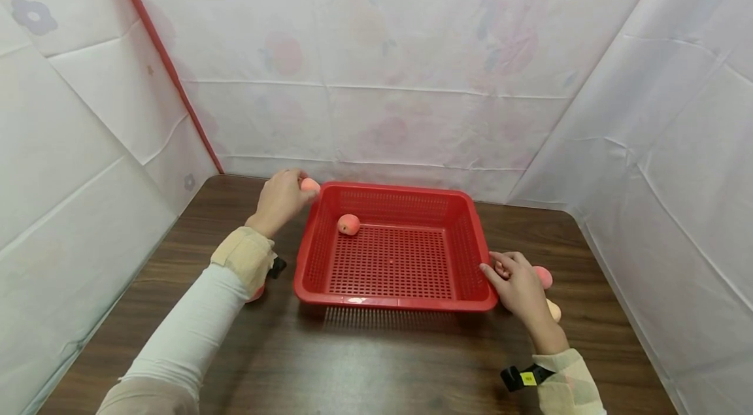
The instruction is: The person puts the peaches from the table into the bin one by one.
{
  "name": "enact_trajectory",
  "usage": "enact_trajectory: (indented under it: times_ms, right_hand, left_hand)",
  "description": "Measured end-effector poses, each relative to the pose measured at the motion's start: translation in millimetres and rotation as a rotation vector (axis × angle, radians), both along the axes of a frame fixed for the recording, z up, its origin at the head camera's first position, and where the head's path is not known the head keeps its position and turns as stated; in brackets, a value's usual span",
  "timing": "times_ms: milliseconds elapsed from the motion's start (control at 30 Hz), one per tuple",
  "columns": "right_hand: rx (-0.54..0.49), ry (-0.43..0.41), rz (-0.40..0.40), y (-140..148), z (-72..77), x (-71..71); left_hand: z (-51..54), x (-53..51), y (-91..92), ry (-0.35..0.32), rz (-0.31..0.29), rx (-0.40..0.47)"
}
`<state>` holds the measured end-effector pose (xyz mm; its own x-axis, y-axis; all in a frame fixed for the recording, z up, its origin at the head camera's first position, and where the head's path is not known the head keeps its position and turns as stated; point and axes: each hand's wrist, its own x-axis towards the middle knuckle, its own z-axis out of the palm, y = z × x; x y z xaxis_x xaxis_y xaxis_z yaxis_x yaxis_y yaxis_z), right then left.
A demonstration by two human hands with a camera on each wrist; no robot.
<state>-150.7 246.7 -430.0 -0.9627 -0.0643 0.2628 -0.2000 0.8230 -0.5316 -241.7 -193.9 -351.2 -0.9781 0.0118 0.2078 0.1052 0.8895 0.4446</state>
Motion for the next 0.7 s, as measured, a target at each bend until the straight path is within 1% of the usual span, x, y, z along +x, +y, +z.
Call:
enact_trajectory:
  times_ms: [133,333,700]
  right_hand:
    - [0.000,0.000,0.001,0.0,0.7,-0.7]
    - [0.002,-0.017,0.001,0.5,2.2,-0.6]
    - [0.005,-0.028,-0.009,-0.3,3.2,1.6]
  left_hand:
    - [2.3,-0.2,2.8,0.005,-0.004,0.000]
    - [7.3,-0.8,9.4,-0.024,-0.004,0.002]
    - [8.7,-0.4,22.0,-0.048,-0.017,0.005]
